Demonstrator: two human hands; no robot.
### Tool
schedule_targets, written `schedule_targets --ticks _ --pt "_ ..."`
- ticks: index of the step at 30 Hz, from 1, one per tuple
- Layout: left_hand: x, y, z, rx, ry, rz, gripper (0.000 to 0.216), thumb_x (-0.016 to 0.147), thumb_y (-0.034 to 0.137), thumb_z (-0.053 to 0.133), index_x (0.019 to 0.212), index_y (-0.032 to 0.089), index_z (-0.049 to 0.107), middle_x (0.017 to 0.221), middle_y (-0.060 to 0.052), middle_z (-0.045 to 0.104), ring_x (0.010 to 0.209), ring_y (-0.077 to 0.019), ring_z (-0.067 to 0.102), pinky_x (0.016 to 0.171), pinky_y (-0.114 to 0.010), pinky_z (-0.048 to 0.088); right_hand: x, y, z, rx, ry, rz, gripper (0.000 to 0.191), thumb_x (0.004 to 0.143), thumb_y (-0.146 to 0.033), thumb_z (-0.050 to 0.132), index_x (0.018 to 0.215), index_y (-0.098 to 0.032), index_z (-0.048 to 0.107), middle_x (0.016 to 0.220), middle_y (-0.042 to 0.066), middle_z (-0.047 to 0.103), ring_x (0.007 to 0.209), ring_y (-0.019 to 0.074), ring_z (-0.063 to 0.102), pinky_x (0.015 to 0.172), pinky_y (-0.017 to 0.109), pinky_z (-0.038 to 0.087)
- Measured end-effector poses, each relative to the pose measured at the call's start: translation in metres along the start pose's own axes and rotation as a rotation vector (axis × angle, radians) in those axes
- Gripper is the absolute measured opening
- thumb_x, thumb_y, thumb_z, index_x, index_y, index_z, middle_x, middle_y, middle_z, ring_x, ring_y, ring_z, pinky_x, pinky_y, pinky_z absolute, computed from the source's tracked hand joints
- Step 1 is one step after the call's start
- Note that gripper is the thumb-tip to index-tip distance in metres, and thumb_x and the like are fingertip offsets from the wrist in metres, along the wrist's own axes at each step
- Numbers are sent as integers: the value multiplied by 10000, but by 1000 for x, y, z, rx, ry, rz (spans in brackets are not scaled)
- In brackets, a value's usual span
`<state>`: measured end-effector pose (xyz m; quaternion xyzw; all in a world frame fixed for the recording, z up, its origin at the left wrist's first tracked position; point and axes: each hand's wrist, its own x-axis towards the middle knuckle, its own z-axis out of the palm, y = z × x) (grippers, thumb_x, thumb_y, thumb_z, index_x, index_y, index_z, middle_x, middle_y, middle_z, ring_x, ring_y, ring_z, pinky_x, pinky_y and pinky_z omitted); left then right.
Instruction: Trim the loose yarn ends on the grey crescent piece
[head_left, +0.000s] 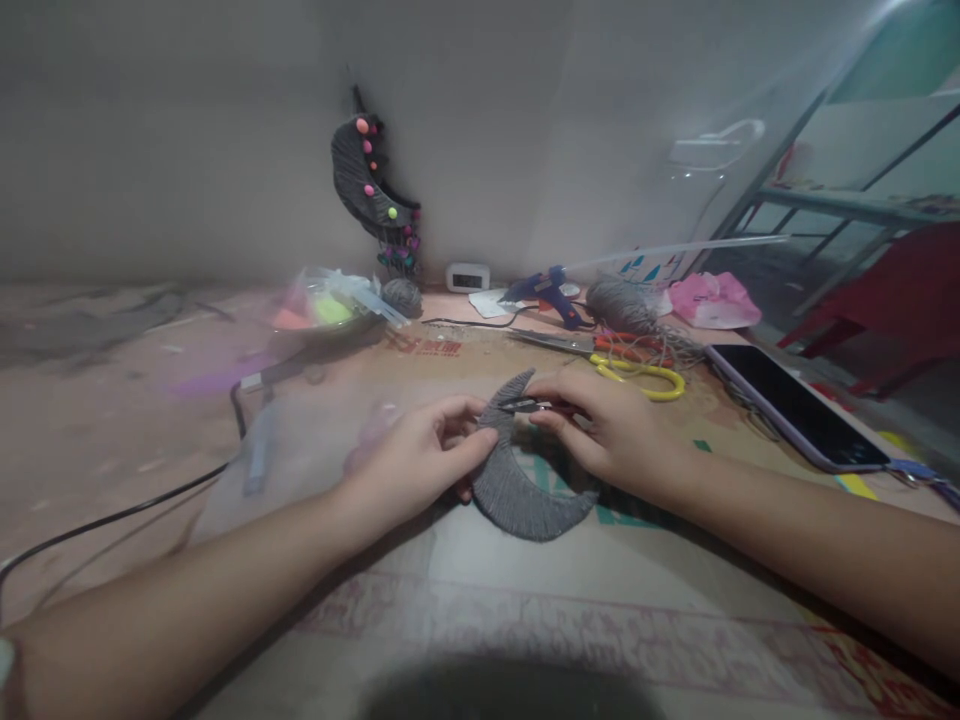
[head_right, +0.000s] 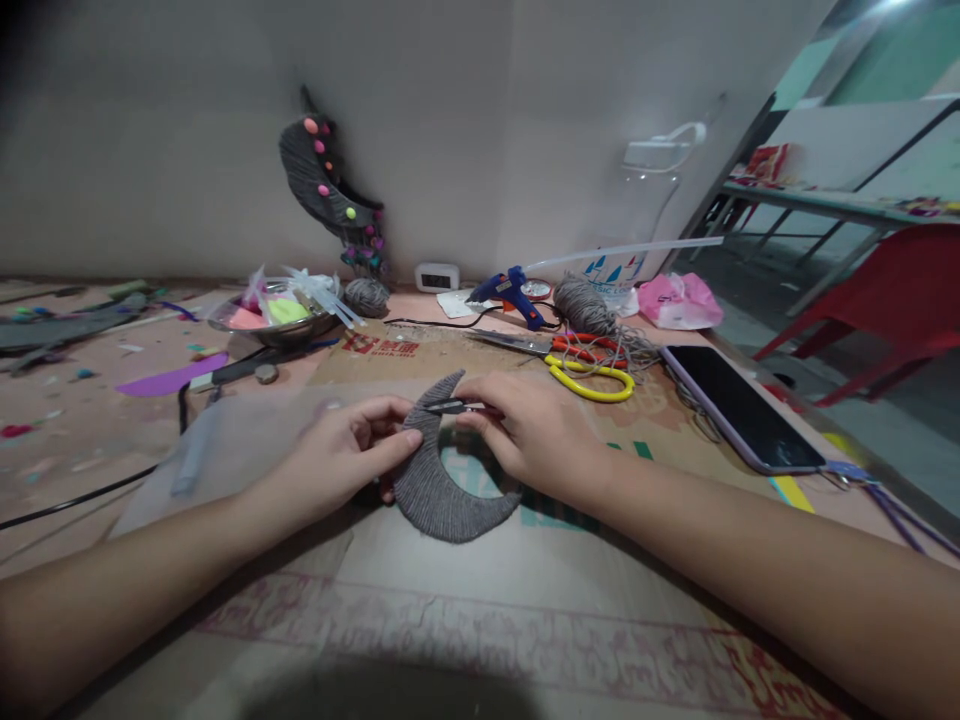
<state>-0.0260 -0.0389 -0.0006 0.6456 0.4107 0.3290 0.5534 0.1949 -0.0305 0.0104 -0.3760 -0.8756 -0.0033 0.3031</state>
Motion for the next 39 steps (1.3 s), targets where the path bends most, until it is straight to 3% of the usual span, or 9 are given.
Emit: schedule_targets --ticks 16,25,30,33,36,39 --pt "0 1 1 -4 -43 -12 166 862 296 560 953 161 592 637 51 537 437 -56 514 413 -154 414 2 1 -1 -69 -34 -56 175 915 -198 492 1027 -162 622 875 71 682 798 191 626 666 284 423" --pt "2 0 1 -65 -48 -24 172 872 283 556 984 155 580 647 61 538 413 -37 518 400 -135 416 -1 0 1 -42 -26 6 258 933 -335 503 1095 -161 603 856 57 666 747 181 593 673 300 431" --pt "3 -1 0 -64 -38 -4 153 875 281 557 956 155 586 634 65 537 414 -39 522 408 -141 430 -3 -1 1 -5 -18 -19 251 928 -326 511 1103 -166 595 950 73 683 830 190 609 724 311 440" --pt "3 0 0 -70 -21 5 140 869 286 572 930 161 585 629 68 533 418 -41 521 410 -143 426 -3 -1 2 77 22 83 236 912 -319 528 1093 -179 584 889 58 666 781 176 601 692 296 442" --pt "2 -2 0 -86 -21 12 161 870 316 579 921 164 583 635 63 542 427 -42 516 415 -147 415 3 -3 1 271 97 313 247 851 -370 590 1001 -174 569 830 41 623 722 160 579 632 269 443" --pt "2 -3 0 -101 -48 -7 203 861 350 590 945 166 580 632 58 551 436 -49 512 424 -157 409 11 -9 0 523 36 494 273 822 -429 594 917 -173 576 753 11 575 642 133 532 564 243 412"
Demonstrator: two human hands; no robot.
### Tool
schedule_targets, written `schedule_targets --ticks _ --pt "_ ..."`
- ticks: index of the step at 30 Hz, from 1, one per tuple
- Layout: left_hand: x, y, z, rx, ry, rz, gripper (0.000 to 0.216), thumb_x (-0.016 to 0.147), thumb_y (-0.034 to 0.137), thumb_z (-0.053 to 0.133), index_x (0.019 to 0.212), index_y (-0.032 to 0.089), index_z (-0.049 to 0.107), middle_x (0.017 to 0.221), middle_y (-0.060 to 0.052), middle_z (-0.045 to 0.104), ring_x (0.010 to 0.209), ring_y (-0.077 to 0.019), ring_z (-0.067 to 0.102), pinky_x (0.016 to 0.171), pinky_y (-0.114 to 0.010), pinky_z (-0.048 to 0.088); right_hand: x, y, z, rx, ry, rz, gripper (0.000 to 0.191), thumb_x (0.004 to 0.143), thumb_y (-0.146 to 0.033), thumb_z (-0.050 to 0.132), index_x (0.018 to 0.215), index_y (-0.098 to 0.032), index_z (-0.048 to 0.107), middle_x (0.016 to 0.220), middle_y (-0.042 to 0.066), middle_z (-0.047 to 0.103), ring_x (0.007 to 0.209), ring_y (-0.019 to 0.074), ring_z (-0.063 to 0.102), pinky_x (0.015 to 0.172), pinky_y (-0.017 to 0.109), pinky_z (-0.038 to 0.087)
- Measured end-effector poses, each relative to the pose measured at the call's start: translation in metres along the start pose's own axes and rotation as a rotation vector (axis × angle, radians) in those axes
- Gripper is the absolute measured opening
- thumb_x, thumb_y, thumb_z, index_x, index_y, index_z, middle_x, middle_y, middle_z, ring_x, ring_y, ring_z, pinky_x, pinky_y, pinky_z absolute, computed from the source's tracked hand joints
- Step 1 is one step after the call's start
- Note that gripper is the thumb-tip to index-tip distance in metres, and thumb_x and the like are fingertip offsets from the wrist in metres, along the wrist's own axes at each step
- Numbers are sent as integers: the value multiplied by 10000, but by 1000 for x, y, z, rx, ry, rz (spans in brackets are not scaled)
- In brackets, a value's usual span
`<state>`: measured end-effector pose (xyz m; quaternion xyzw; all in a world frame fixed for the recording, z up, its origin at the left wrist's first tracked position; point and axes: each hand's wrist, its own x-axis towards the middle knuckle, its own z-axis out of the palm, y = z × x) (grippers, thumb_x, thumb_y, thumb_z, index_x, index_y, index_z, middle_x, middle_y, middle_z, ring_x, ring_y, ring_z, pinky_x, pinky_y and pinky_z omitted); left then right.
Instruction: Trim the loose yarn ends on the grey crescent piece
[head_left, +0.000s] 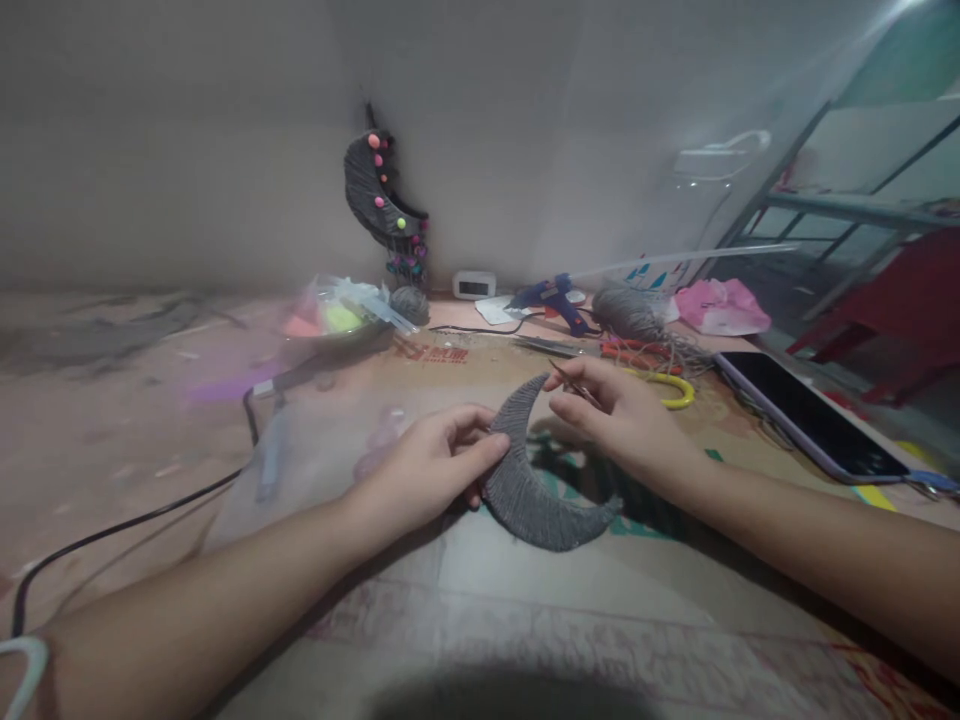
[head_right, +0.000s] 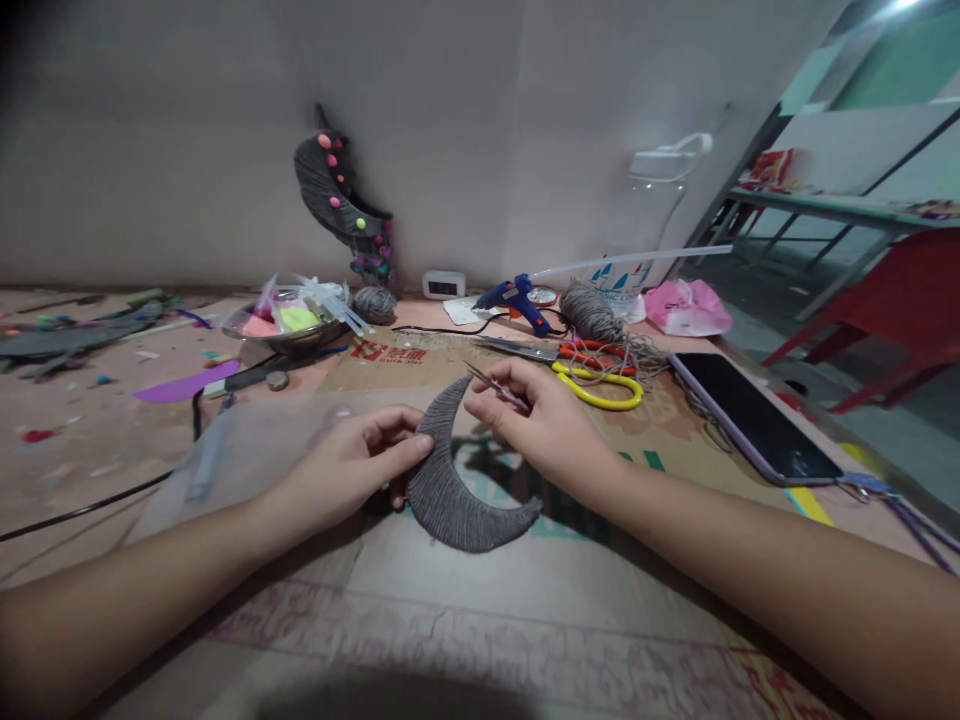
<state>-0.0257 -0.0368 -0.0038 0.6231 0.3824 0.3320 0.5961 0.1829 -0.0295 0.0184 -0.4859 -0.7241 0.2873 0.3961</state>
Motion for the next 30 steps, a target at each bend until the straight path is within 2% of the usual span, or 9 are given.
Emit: schedule_targets --ticks 3,5,11,14,18,24,30 --pt "-1 1 0 38 -10 -42 234 840 363 615 947 158 575 641 53 549 439 -53 503 421 -165 394 1 -8 5 156 -116 102 278 817 -449 582 803 -171 584 673 -14 521 590 112 487 534 231 376" --pt "-1 3 0 74 -22 -52 226 837 365 617 899 150 583 652 51 538 449 -50 499 429 -167 393 -1 -11 8 201 -137 129 261 797 -420 596 721 -175 551 617 -36 470 546 94 442 508 221 349" --pt "-2 6 0 84 -21 -4 234 846 389 606 834 156 595 642 58 520 486 -56 504 464 -174 409 -4 -13 11 175 -213 128 194 814 -318 563 682 -180 525 605 -37 478 547 88 451 502 208 361" --pt "-2 6 -1 103 -23 -30 232 843 381 613 799 155 582 620 63 513 466 -56 498 458 -178 399 -2 -13 10 152 -180 81 193 812 -322 576 688 -186 519 609 -38 478 553 90 464 501 205 370" --pt "-3 8 1 129 -35 -30 231 830 380 633 794 155 596 636 52 537 496 -62 512 473 -177 399 -3 -14 11 98 -188 98 211 847 -339 548 705 -183 527 580 -46 472 511 86 446 469 205 348" --pt "-3 11 2 142 26 -26 291 863 402 579 706 159 547 542 59 505 453 -65 483 445 -176 373 -6 -13 13 82 -193 63 281 830 -428 585 721 -171 554 611 -36 480 547 91 433 493 215 339" --pt "-2 9 -1 85 7 -15 359 942 429 412 776 155 574 578 14 570 491 -93 515 491 -205 412 -4 -11 11 176 -150 112 259 830 -402 565 706 -182 506 598 -46 452 536 87 429 486 207 359"
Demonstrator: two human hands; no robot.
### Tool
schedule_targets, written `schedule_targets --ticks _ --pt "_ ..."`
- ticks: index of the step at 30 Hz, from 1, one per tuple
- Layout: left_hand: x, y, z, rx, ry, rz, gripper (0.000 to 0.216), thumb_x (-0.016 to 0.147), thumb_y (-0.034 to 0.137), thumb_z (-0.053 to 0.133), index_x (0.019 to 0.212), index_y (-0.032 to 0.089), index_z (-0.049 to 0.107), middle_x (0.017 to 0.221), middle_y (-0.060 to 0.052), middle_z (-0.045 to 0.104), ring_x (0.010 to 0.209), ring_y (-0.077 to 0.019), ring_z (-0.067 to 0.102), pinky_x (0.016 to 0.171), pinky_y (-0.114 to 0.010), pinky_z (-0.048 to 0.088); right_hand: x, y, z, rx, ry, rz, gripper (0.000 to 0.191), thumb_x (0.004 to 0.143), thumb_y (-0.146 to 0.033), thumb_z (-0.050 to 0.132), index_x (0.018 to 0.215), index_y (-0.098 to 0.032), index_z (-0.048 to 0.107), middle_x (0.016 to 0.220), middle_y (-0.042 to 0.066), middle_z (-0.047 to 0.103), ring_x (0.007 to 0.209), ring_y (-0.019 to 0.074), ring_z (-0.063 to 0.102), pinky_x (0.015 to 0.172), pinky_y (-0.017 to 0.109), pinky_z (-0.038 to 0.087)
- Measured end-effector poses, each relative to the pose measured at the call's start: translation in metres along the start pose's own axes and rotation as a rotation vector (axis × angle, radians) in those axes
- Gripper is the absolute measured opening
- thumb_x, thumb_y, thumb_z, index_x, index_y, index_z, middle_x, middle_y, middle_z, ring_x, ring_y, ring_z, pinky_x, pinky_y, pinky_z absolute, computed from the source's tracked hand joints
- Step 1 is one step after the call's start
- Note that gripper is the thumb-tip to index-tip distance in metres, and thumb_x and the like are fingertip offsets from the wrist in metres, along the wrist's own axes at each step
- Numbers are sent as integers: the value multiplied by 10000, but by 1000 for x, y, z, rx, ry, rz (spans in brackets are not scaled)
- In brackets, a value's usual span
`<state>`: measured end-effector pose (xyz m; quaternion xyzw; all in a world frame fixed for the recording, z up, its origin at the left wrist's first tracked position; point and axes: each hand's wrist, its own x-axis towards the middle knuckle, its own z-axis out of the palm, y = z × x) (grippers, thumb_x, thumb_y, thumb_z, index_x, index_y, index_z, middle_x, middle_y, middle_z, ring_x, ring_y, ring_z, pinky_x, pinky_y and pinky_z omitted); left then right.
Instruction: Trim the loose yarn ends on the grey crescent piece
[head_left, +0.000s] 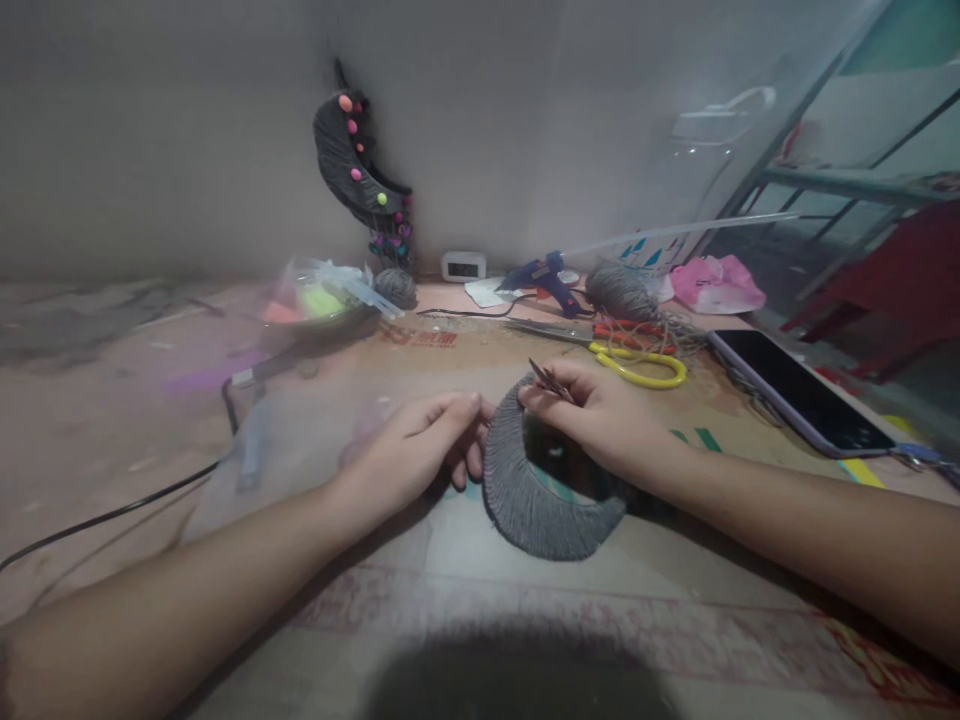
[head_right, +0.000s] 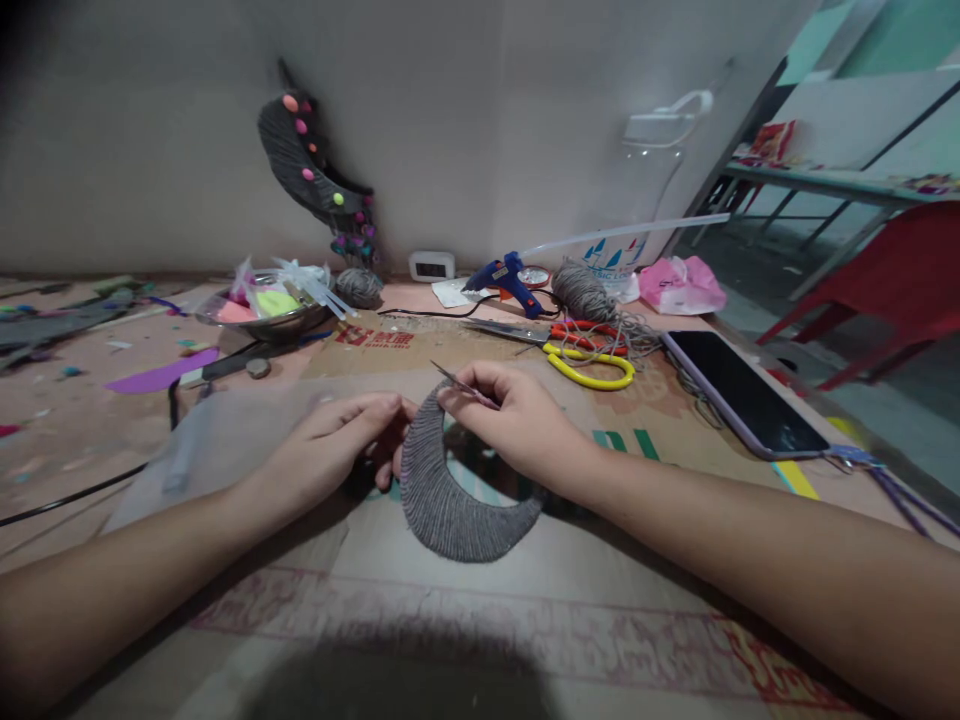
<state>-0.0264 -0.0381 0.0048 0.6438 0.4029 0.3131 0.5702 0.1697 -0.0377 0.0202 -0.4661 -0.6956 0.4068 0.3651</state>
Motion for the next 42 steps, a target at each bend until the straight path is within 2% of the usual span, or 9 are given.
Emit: schedule_targets --ticks 8,14,17,20,25,27,30,36,42 --pt "-2 1 2 64 -61 0 178 842 327 616 788 157 616 664 27 567 578 -86 510 528 -188 391 1 0 0 73 30 -57 257 818 -371 593 679 -187 480 577 -66 392 512 69 365 466 197 309" --pt "-5 -1 0 249 -44 159 175 867 314 586 826 162 664 742 -2 621 646 -111 547 591 -210 434 4 12 -2 375 -207 110 346 826 -425 604 651 -195 415 534 -88 306 451 58 256 429 216 208" --pt "-6 0 1 262 -26 163 190 869 323 588 807 162 667 708 3 616 618 -104 539 570 -203 427 6 13 -1 407 -244 152 384 823 -472 609 652 -201 398 522 -95 277 445 59 224 421 218 182" --pt "-4 0 2 190 -20 97 200 864 342 592 809 160 655 667 17 591 574 -93 528 527 -191 414 7 12 -3 226 -145 82 360 827 -513 598 732 -191 468 572 -75 341 478 72 306 433 215 253" --pt "0 0 2 54 21 -5 201 846 333 607 756 155 583 602 47 532 507 -74 508 488 -178 402 -1 17 -16 -349 209 -399 276 934 -406 479 1118 -205 521 999 62 585 859 179 563 729 309 467" --pt "1 -1 1 38 28 1 207 840 336 611 747 154 575 600 48 527 502 -72 502 483 -179 396 -6 19 -21 -460 223 -575 303 957 -336 444 1246 -253 476 1090 72 593 907 195 582 774 332 479" --pt "1 -5 0 26 6 35 217 843 355 606 757 156 584 607 45 529 511 -77 499 480 -181 387 -10 17 -23 -575 96 -733 348 956 -284 443 1303 -294 470 1027 64 613 880 200 594 755 341 483" --pt "1 -6 0 25 1 21 195 846 345 599 772 165 583 613 51 532 496 -75 513 477 -184 407 -6 15 -20 -745 34 -685 321 957 -327 447 1209 -174 573 895 83 607 781 193 556 683 324 434" --pt "-1 -3 1 65 8 23 182 853 333 588 789 163 592 599 54 521 505 -73 509 481 -174 396 -2 21 -23 -793 40 -683 308 971 -313 432 1173 -184 626 837 67 602 735 170 536 639 291 397"
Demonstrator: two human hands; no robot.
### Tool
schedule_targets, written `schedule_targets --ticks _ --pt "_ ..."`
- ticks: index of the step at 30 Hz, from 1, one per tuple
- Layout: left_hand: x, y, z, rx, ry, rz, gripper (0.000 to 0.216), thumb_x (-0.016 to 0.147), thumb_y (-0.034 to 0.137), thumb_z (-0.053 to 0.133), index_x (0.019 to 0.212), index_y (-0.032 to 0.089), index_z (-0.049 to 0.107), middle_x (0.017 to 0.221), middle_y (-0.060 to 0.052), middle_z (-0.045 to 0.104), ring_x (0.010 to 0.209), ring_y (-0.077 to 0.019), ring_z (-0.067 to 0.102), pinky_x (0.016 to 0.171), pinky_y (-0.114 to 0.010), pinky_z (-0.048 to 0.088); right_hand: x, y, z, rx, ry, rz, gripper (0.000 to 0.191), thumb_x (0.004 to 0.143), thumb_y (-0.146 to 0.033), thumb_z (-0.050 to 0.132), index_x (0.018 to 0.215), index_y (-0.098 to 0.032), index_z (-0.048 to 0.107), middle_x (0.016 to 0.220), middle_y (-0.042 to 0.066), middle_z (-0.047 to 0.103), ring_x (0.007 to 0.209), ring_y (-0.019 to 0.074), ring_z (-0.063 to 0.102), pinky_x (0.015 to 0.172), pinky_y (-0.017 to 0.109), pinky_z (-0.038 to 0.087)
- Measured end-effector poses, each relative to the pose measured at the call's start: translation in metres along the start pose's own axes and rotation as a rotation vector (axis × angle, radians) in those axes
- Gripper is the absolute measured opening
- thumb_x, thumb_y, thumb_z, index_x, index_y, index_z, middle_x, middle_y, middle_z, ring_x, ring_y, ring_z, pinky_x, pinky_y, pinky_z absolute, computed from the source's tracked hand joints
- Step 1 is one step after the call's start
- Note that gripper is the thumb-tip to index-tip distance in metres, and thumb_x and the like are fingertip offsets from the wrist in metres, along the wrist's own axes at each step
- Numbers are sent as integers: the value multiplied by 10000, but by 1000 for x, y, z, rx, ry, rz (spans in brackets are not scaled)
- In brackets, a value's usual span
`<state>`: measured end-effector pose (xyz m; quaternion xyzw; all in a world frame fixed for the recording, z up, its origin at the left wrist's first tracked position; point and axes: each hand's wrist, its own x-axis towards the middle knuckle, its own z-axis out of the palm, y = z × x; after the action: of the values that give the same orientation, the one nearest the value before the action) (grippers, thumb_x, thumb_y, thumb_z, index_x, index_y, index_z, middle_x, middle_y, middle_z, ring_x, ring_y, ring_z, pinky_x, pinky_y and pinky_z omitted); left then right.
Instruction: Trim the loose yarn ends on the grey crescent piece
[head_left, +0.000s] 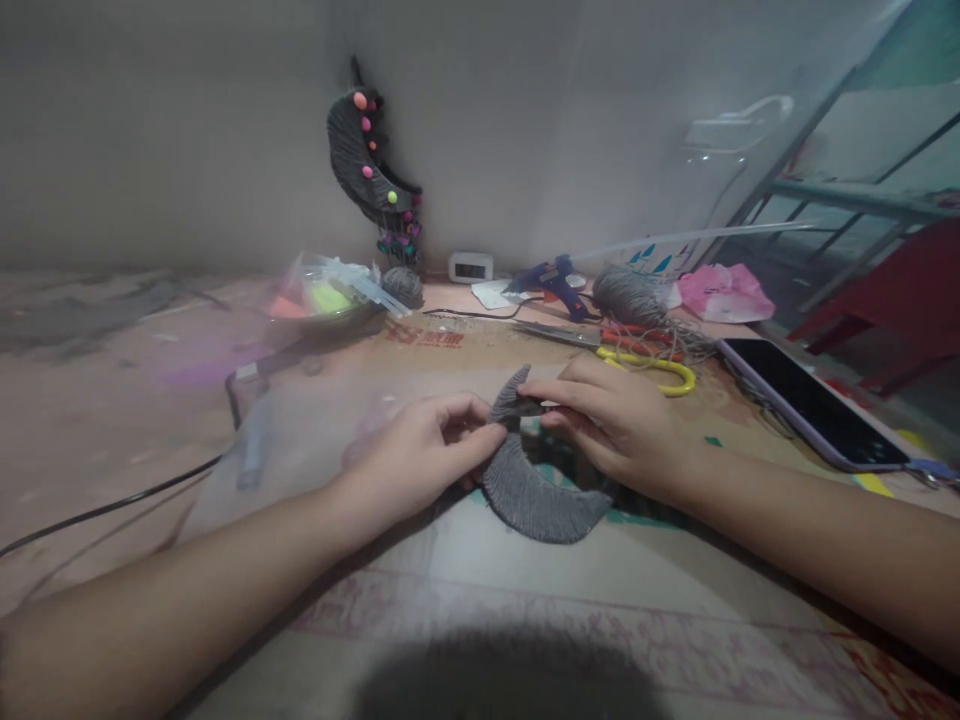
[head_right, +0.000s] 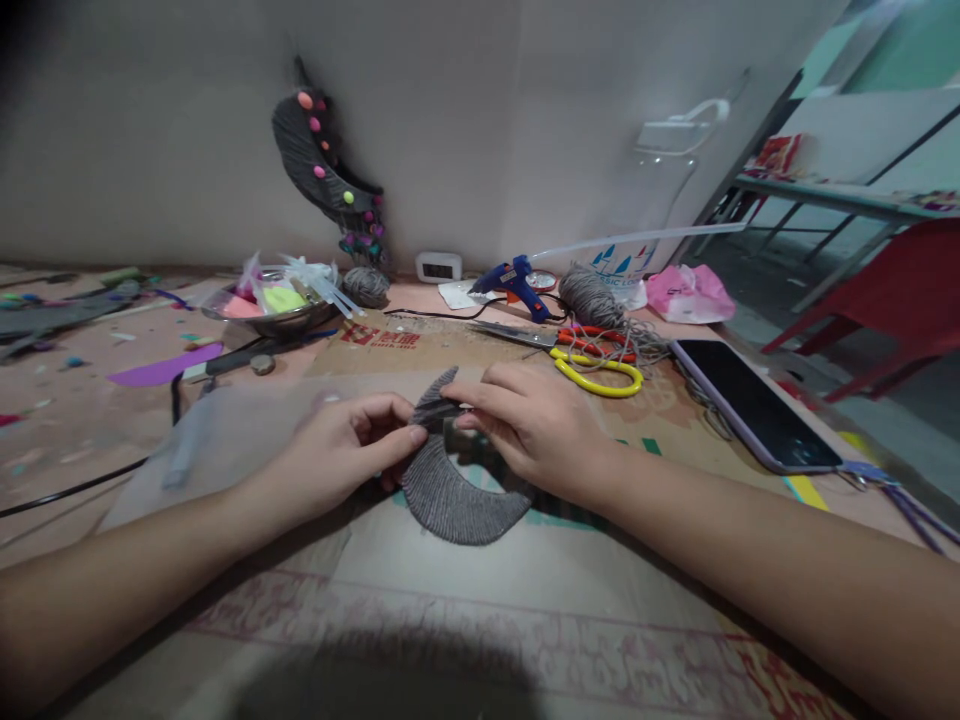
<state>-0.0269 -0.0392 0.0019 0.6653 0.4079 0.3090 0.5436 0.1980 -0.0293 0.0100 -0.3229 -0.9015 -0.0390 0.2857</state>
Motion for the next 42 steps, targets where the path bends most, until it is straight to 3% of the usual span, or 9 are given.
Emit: schedule_targets --ticks 15,28,37,42 --pt "-1 0 -2 49 -5 115 200 885 338 577 843 148 622 673 36 545 562 -69 503 521 -180 391 1 1 1 73 32 -8 297 957 -285 475 1154 -159 658 784 59 593 723 164 536 629 280 417" --pt "-4 -1 -1 49 5 124 191 884 331 581 834 150 622 689 36 548 574 -67 508 528 -177 406 1 2 1 92 37 -7 294 956 -290 483 1160 -178 663 774 53 596 713 157 542 615 275 422" --pt "-3 2 0 -3 -1 77 183 869 319 591 815 146 612 665 42 537 552 -65 495 515 -181 394 3 1 0 119 18 25 298 958 -319 477 1145 -195 674 746 44 602 679 146 543 602 266 412" --pt "0 2 1 -43 1 19 176 858 320 593 806 152 598 644 52 520 522 -63 485 490 -181 372 3 -2 0 195 87 120 277 952 -270 484 1131 -151 659 783 43 618 707 138 570 655 257 434"
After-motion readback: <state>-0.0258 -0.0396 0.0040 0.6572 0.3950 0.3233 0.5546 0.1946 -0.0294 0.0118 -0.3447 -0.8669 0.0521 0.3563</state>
